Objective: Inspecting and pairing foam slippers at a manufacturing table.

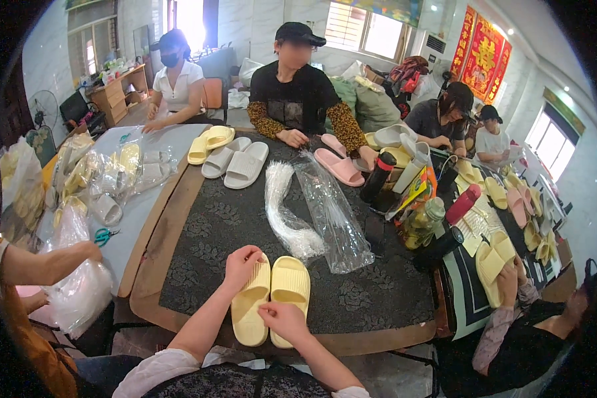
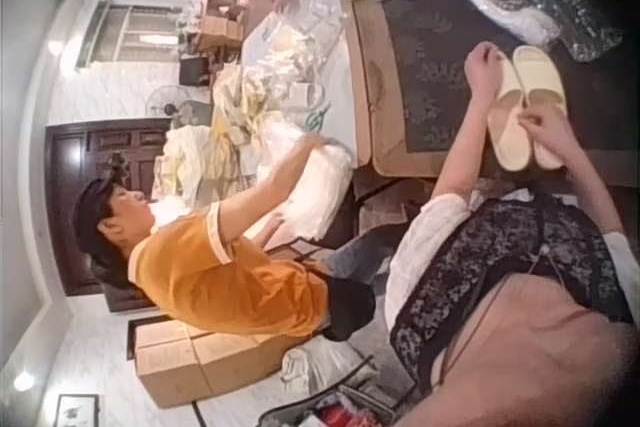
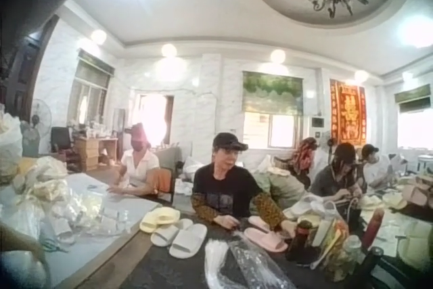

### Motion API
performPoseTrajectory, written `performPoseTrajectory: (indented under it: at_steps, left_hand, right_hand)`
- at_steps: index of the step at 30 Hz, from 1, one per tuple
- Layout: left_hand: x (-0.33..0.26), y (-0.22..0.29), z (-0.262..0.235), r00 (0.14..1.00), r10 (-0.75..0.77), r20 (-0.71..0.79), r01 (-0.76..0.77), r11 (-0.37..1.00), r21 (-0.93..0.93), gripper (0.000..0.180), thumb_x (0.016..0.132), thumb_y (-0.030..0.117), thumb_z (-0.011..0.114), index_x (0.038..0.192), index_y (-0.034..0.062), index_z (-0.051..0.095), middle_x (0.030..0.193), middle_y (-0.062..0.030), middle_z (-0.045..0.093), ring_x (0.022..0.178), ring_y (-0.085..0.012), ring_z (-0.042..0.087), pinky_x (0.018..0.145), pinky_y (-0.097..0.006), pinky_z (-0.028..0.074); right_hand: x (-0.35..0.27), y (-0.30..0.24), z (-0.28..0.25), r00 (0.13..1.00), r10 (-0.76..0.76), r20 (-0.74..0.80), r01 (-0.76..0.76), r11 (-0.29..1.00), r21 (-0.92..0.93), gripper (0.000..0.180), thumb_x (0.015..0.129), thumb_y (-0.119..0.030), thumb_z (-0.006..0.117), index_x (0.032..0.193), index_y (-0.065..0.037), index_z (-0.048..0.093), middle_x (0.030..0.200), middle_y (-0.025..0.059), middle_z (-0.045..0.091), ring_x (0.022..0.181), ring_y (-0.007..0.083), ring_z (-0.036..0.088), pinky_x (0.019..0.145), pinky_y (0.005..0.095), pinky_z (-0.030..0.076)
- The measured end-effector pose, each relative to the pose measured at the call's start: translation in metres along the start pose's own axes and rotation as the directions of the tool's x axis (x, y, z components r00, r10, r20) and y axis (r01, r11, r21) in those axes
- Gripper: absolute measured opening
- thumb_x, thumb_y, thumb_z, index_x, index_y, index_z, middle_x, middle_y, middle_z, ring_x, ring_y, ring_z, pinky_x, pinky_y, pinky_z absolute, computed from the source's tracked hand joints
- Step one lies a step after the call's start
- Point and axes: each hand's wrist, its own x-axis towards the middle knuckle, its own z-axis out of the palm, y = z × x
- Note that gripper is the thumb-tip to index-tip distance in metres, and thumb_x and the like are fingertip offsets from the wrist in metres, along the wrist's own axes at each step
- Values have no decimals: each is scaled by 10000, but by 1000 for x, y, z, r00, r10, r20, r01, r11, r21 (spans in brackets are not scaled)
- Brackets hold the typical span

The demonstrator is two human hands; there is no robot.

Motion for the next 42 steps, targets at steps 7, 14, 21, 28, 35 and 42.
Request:
performPoseTrajectory:
  at_steps: [7,14,21,28,35,42]
  left_hand:
    - [-3,4,-12,998,-68,-17,65,984,-169,166,869,175,622,902,20,671,738,-79,676,679,-173,651,650,-299,498]
    - [-1,5,-9,996,-89,32,93,977,-191,151,889,152,613,898,8,658,726,-35,656,677,-98,604,649,-254,476]
    - [-1,5,-9,996,-87,24,90,978,-189,160,871,170,629,897,15,663,734,-52,668,684,-128,635,655,-275,488]
    - [-2,10,-12,992,-115,44,121,976,-181,151,882,157,628,899,10,660,740,-36,665,690,-100,617,658,-257,482]
    - [7,20,-22,983,55,173,-82,985,152,188,864,237,628,945,78,685,833,-117,688,770,-272,659,709,-365,509]
    - [22,46,6,863,191,468,-229,973,24,203,871,216,617,943,28,645,860,-154,673,801,-330,643,717,-410,497]
  right_hand:
    - [-74,16,-87,934,342,103,-352,929,114,268,862,-296,679,948,-48,732,685,31,690,607,74,627,573,234,475]
    - [-129,55,-136,899,433,58,-433,866,251,203,840,-182,714,926,2,727,717,20,679,665,65,610,601,228,472]
    - [-119,69,-137,822,321,-470,-96,892,441,134,819,-96,710,893,13,729,751,54,684,673,71,598,596,210,450]
    - [-82,64,-88,846,285,-451,420,165,892,96,913,-145,617,907,-52,638,799,71,641,551,102,465,455,226,347]
    - [-51,22,-60,920,390,-27,-211,554,805,164,956,-195,542,868,-64,591,642,-28,515,490,33,393,422,181,289]
    - [-11,50,-16,909,203,363,-404,220,888,194,986,-175,479,1095,-33,555,817,-19,535,631,56,457,477,190,340]
